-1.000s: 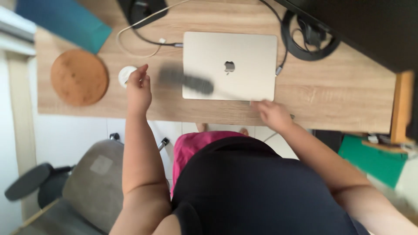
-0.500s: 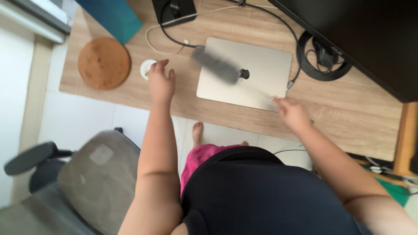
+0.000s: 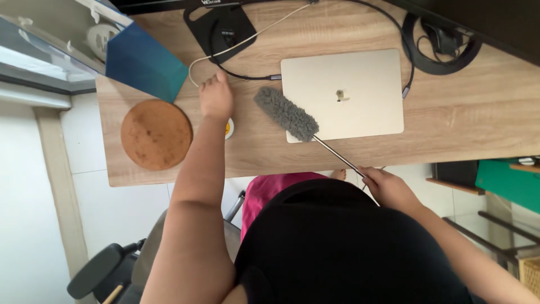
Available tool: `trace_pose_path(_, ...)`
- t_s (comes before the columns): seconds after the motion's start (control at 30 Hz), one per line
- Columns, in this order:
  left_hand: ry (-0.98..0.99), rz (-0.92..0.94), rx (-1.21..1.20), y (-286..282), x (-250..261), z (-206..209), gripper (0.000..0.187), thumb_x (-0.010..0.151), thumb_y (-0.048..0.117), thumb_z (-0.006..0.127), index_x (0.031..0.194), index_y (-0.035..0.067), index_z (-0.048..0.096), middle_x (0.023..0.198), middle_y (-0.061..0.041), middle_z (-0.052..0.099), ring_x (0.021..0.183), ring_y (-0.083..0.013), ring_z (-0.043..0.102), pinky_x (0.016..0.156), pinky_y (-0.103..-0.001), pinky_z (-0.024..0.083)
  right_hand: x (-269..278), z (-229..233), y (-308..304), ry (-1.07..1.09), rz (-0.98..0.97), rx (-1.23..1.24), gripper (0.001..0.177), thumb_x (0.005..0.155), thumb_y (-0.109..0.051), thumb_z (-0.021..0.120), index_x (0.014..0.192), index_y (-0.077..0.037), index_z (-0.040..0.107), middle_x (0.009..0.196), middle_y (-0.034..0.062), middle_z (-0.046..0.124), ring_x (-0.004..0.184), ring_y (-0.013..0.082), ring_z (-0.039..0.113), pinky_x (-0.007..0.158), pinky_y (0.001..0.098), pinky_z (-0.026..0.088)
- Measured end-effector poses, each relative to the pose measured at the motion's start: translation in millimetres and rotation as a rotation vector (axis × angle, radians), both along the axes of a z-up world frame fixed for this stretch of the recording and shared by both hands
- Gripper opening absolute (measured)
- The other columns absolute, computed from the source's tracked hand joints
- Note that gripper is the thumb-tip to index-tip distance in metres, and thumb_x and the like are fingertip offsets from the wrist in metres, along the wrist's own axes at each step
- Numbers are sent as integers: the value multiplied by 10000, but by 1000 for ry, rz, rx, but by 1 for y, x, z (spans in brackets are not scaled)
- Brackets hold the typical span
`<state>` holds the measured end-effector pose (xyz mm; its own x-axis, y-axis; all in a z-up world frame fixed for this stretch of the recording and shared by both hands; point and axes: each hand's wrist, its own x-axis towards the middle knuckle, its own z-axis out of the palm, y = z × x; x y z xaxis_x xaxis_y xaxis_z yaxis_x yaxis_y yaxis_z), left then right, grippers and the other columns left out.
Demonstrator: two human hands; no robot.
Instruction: Dusting a computer monitor, laptop, and desk surface with a handheld duster.
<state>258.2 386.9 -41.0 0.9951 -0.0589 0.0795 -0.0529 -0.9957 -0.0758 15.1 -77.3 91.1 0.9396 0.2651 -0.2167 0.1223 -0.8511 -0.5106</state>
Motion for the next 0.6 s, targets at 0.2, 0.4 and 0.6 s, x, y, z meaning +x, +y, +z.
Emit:
trace_pose_path(0.2,-21,-221,-68,0,22,27,305,930,129,546,1218,120,645,1058,-81,693,1042,-282,636,925,-520,400,15,5,39,315,-41,105,437,939,-199,651,1368,-194,571,1030,153,764,912,341,757,805,410,601)
trace_pose_path(0.4,-176,-463,74,10,43,58,144,914,191,577,951,157,712,1000,-31,677,1021,-221,648,999,-470,393,25,-5,75,420,234,178,586,963,-171,607,1513,-234,415,1139,139,752,857,337,755,771,413,594)
trace_pose_path(0.6,-111,-589,218,15,62,63,163,945,152,589,1048,144,716,967,-30,687,954,-211,656,1005,-436,379,14,-82,109,290,198,179,609,973,-147,523,1555,-193,349,1233,213,673,761,340,733,715,419,605)
